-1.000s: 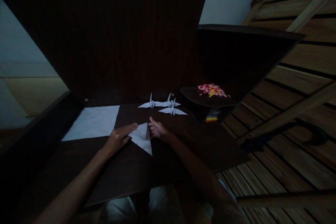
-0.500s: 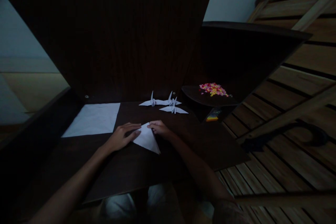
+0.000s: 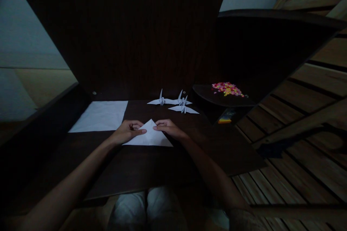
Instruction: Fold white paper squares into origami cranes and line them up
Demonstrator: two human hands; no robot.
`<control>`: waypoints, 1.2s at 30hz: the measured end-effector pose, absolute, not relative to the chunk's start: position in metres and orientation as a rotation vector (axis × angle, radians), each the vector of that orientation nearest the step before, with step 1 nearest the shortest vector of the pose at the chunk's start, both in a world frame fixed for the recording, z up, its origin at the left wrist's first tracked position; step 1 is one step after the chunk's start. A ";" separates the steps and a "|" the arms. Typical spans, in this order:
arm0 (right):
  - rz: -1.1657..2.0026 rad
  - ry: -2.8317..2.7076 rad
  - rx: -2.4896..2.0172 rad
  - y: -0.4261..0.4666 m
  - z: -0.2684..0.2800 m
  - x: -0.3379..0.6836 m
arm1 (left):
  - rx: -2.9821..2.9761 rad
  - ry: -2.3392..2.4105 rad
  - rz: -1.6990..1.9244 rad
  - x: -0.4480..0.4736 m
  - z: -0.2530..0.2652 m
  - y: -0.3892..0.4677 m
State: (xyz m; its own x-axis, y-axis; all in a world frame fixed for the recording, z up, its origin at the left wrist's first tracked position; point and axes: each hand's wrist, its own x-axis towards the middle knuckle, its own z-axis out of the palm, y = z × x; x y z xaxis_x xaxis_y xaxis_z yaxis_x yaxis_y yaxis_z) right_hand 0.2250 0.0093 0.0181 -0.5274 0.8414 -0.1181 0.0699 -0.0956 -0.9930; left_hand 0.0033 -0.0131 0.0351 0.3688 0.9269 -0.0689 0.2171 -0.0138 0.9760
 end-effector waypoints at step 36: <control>1.604 -1.142 -0.876 0.015 0.022 0.226 | 1.363 0.895 0.874 0.002 0.035 -0.013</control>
